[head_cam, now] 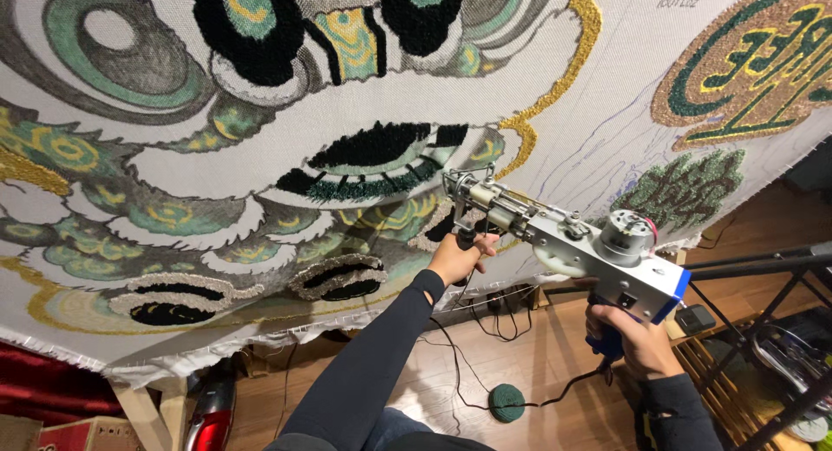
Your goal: The person uses a handheld electric tufting gun to apply dark green yarn into a stretched canvas, following a pre-drawn design of a stylized face. The operator guides the tool along the contours of the artwork, filling in specific sections with dense tufts of yarn.
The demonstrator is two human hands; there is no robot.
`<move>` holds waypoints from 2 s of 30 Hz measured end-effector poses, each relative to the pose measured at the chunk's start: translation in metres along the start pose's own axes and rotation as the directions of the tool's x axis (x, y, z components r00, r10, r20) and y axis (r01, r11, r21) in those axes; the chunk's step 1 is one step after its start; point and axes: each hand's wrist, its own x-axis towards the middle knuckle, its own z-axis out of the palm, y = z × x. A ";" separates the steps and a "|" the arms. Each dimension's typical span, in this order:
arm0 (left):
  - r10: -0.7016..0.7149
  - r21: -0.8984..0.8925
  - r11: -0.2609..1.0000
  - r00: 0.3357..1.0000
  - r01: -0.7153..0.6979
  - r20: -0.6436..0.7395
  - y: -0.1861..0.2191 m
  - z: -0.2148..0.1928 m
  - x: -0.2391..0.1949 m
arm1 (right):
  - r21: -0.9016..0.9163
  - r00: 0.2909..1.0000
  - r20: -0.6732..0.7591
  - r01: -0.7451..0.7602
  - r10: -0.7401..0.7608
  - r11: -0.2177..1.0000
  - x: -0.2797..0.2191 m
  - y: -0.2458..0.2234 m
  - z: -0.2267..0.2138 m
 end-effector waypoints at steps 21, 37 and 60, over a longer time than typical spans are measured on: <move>-0.121 0.035 0.992 0.989 0.125 -0.089 -0.004 -0.007 0.002 | 0.047 0.990 -0.057 -0.127 0.130 0.991 0.002 -0.004 0.014; -0.129 0.085 0.987 0.984 0.140 -0.120 -0.006 -0.012 0.014 | 0.004 0.990 -0.096 -0.104 0.104 0.995 0.012 -0.015 0.032; -0.074 0.443 0.856 0.911 0.267 -0.406 0.043 -0.091 0.022 | -0.709 0.852 0.198 0.466 -0.485 0.529 0.044 -0.048 0.105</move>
